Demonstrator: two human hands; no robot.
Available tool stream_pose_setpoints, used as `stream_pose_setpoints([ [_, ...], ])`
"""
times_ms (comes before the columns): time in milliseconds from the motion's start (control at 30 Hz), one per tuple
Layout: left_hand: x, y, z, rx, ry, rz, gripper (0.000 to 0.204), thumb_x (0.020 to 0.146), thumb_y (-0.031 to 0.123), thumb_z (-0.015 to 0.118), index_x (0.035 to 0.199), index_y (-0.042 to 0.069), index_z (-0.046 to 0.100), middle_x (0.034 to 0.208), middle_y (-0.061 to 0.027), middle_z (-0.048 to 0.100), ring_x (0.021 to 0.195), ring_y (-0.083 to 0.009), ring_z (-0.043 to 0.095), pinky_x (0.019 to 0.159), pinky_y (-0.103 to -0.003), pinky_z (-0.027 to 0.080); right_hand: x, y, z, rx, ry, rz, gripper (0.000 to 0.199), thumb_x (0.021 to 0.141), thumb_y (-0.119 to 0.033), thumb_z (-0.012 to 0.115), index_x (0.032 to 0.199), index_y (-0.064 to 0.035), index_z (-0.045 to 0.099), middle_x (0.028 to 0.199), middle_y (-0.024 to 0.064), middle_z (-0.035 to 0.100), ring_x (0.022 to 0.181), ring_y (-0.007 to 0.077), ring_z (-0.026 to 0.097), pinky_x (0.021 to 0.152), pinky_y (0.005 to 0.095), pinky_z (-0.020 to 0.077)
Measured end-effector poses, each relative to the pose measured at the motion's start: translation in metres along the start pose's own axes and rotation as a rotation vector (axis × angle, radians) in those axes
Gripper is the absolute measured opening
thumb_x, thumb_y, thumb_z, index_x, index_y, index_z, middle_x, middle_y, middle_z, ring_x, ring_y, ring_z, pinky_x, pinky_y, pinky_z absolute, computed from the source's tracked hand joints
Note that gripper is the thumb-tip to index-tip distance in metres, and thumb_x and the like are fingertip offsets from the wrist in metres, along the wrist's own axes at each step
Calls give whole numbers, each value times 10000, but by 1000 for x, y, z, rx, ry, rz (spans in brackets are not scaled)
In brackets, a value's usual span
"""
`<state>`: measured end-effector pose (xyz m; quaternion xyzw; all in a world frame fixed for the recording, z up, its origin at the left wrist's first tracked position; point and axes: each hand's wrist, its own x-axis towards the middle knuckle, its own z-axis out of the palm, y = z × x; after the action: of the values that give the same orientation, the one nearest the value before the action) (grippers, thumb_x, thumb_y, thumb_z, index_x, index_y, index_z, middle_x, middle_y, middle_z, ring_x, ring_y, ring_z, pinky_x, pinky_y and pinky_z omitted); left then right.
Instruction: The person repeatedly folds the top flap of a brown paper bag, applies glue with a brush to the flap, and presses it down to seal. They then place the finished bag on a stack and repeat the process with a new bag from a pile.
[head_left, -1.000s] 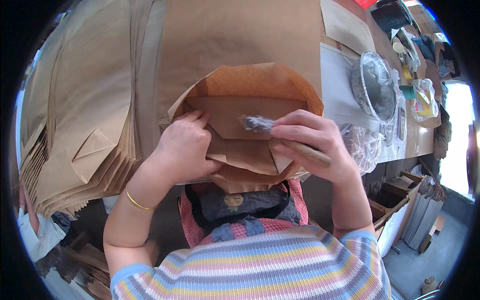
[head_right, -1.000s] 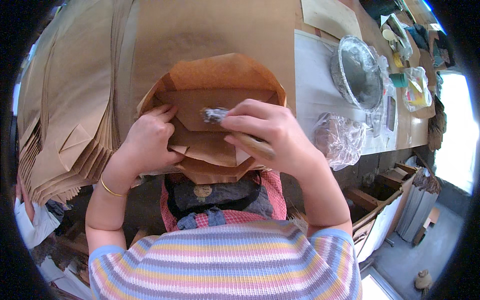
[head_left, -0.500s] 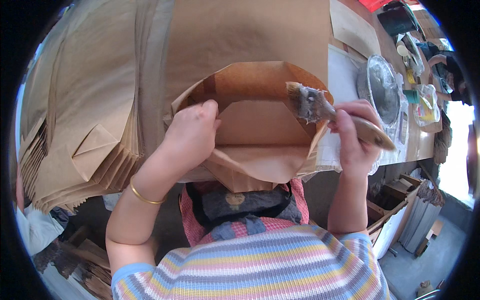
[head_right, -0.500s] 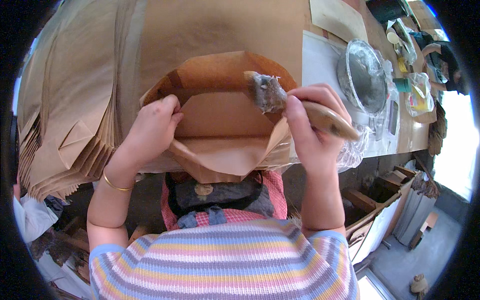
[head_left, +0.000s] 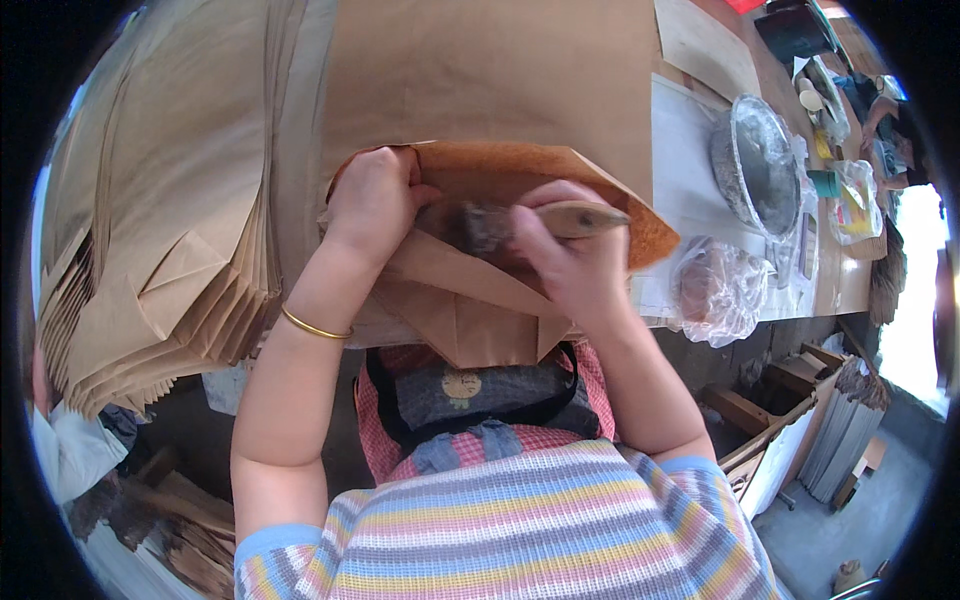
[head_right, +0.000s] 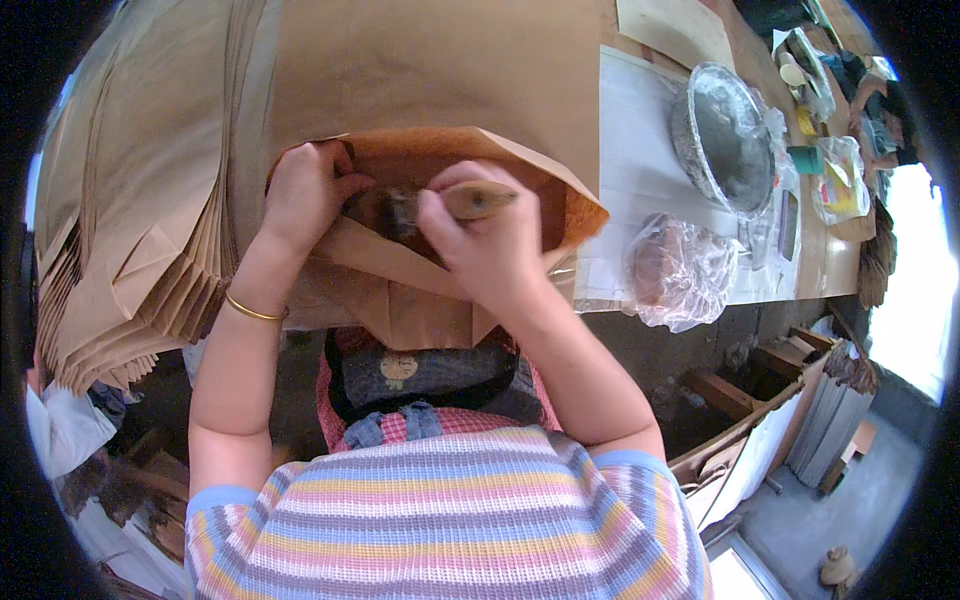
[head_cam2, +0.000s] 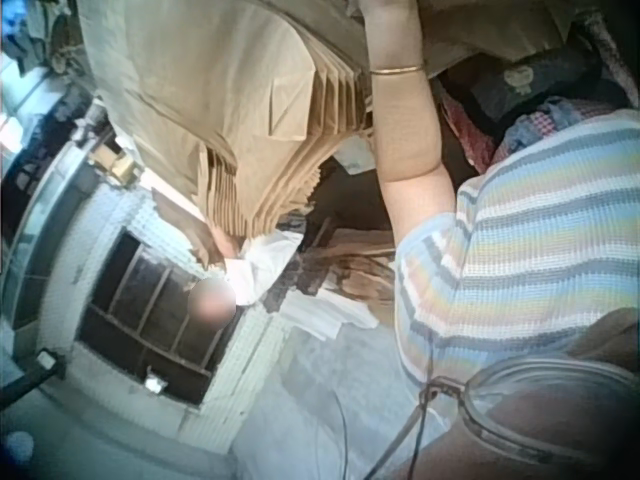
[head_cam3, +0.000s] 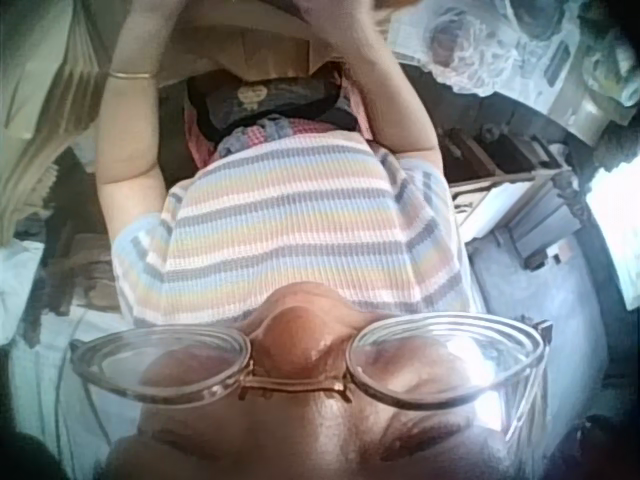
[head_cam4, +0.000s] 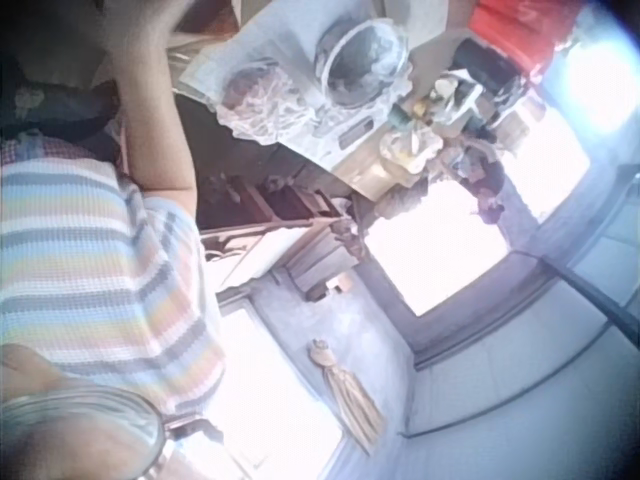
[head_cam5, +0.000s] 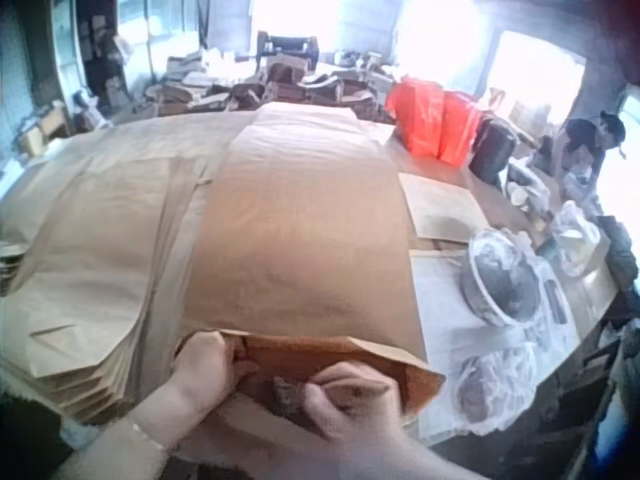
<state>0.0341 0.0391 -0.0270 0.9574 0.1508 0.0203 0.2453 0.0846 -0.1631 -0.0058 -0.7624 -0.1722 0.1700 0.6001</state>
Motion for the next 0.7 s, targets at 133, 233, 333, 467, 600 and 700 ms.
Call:
stream_pose_setpoints([
  [133, -3, 6, 0, 103, 42, 15, 285, 679, 227, 812, 754, 8, 647, 777, -201, 655, 781, -376, 647, 704, -443, 508, -13, -14, -49, -515, 123, -286, 47, 769, -37, 658, 773, -13, 618, 774, 131, 622, 647, 288, 623, 625, 337, 509],
  [233, -4, 19, -1, 318, -12, 135, 157, 732, 161, 736, 738, 27, 654, 775, -171, 660, 773, -335, 657, 700, -416, 527, -13, -13, -67, -803, 129, -237, 37, 762, -38, 637, 779, -13, 615, 777, 129, 621, 630, 297, 623, 601, 353, 506],
  [333, -6, 30, 5, 550, 37, 297, 39, 751, 107, 653, 765, 91, 685, 766, -79, 671, 791, -220, 671, 682, -340, 542, -7, -25, -72, -600, -36, -398, 69, 826, -76, 638, 862, -17, 642, 866, 127, 655, 651, 256, 648, 609, 351, 524],
  [467, -8, 35, 7, 575, 63, 322, 49, 719, 95, 642, 710, 114, 686, 754, -52, 658, 782, -193, 654, 653, -310, 519, -1, -9, -84, 672, 178, -130, 265, 951, -205, 572, 1126, -6, 591, 1031, 126, 655, 836, 203, 657, 791, 331, 538],
  [600, -9, 35, 13, 551, 101, 321, 46, 710, 89, 633, 683, 97, 669, 748, -57, 648, 787, -207, 643, 687, -328, 519, 45, 68, -56, 978, 294, -12, 409, 1009, -294, 481, 1301, -7, 481, 1091, 117, 644, 1076, 206, 596, 1023, 355, 436],
  [700, -15, 40, 14, 357, 24, 464, 63, 773, 90, 596, 758, 53, 644, 851, -97, 636, 885, -246, 628, 788, -361, 516, 44, 80, -13, 1291, -83, -21, 398, 1013, -326, 441, 1267, -29, 517, 1047, 136, 687, 1094, 264, 603, 1074, 433, 390],
])
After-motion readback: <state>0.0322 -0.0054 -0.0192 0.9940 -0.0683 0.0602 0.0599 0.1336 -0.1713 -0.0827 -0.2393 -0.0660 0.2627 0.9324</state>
